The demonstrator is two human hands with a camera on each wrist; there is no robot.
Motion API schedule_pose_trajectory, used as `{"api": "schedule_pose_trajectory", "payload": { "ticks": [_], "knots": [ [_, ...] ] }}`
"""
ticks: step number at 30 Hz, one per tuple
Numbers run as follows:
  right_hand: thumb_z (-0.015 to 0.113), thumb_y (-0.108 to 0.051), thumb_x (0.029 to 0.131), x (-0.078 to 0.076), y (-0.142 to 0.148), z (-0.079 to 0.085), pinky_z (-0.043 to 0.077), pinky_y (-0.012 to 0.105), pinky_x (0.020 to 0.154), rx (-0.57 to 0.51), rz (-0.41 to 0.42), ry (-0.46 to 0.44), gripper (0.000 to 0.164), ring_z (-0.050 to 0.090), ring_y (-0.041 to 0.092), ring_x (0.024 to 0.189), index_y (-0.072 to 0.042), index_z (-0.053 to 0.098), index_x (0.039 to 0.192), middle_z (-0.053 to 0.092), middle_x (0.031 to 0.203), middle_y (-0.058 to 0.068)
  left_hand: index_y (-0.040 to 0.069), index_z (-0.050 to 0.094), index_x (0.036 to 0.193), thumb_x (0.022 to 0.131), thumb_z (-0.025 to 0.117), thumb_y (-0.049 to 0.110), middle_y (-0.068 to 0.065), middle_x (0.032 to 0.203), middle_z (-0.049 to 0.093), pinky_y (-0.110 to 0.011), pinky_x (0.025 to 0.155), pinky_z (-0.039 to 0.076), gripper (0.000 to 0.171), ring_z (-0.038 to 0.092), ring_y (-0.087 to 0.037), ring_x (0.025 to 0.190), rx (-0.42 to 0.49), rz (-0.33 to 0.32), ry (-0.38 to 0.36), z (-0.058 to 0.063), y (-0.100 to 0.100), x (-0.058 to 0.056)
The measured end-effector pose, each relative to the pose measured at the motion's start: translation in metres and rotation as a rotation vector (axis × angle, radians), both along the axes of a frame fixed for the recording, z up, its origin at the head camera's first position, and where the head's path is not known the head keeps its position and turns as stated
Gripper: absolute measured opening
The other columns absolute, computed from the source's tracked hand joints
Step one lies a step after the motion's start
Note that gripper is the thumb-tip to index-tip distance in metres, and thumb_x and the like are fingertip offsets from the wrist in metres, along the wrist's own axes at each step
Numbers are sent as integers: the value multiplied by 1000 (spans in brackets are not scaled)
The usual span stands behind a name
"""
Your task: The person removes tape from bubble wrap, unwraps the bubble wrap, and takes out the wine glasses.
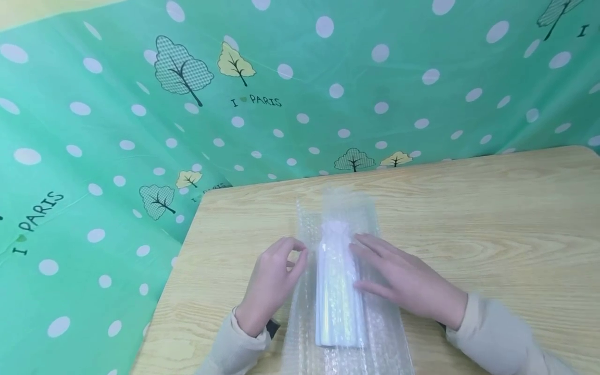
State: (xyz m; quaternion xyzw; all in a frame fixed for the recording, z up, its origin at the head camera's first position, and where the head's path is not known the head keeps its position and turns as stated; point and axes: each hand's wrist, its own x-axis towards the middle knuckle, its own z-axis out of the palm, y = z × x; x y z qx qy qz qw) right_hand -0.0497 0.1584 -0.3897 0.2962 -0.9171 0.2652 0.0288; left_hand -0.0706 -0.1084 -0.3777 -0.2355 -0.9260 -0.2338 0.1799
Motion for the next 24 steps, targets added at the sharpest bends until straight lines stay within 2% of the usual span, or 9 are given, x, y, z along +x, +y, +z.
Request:
{"api": "schedule_pose_trajectory", "payload": {
  "ticks": [5, 10, 13, 15, 19, 22, 24],
  "knots": [
    [61, -57, 92, 8, -10, -4, 44, 59, 106, -8, -60, -23, 76, 44, 37, 137, -10, 43, 149, 39, 155, 14, 7, 70, 95, 92, 67, 13, -5, 90, 73, -15, 61, 55, 7, 63, -10, 68, -3, 10, 4, 1, -1, 4],
    [63, -75, 79, 13, -20, -8, 41, 61, 107, 24, -110, 4, 104, 43, 42, 137, 0, 41, 148, 39, 154, 21, 7, 69, 97, 92, 67, 14, -6, 90, 73, -16, 59, 55, 9, 63, -11, 66, -12, 10, 11, 3, -1, 6],
    [62, -82, 73, 16, -25, -9, 38, 62, 109, 41, -132, 3, 116, 40, 43, 138, 2, 37, 149, 37, 155, 23, 6, 70, 100, 93, 67, 15, -6, 93, 73, -18, 63, 57, 12, 66, -13, 71, -18, 12, 6, 4, -2, 7],
    [60, -84, 71, 18, -27, -10, 36, 62, 111, 47, -143, -1, 119, 38, 43, 140, 1, 35, 151, 35, 156, 22, 6, 70, 104, 94, 67, 16, -7, 98, 74, -20, 69, 59, 15, 70, -15, 79, -13, 12, -11, 4, -3, 9],
    [61, -83, 71, 19, -27, -8, 34, 61, 113, 33, -144, 6, 120, 35, 41, 142, -1, 31, 153, 32, 158, 21, 4, 66, 114, 94, 67, 18, -10, 105, 72, -17, 67, 59, 25, 72, -22, 87, 30, 1, -79, 6, -6, 12],
    [62, -82, 72, 18, -26, -6, 34, 60, 113, 21, -136, 14, 119, 34, 40, 143, -3, 29, 154, 31, 159, 20, 3, 63, 120, 94, 68, 18, -12, 107, 71, -11, 60, 55, 31, 72, -23, 84, 59, -4, -132, 6, -8, 14],
    [63, -82, 72, 17, -24, -4, 35, 60, 112, 18, -130, 23, 119, 34, 39, 143, -4, 28, 155, 30, 159, 19, 2, 62, 123, 94, 68, 17, -13, 108, 70, -8, 59, 54, 33, 73, -23, 83, 66, -6, -150, 5, -9, 14]
  ]
}}
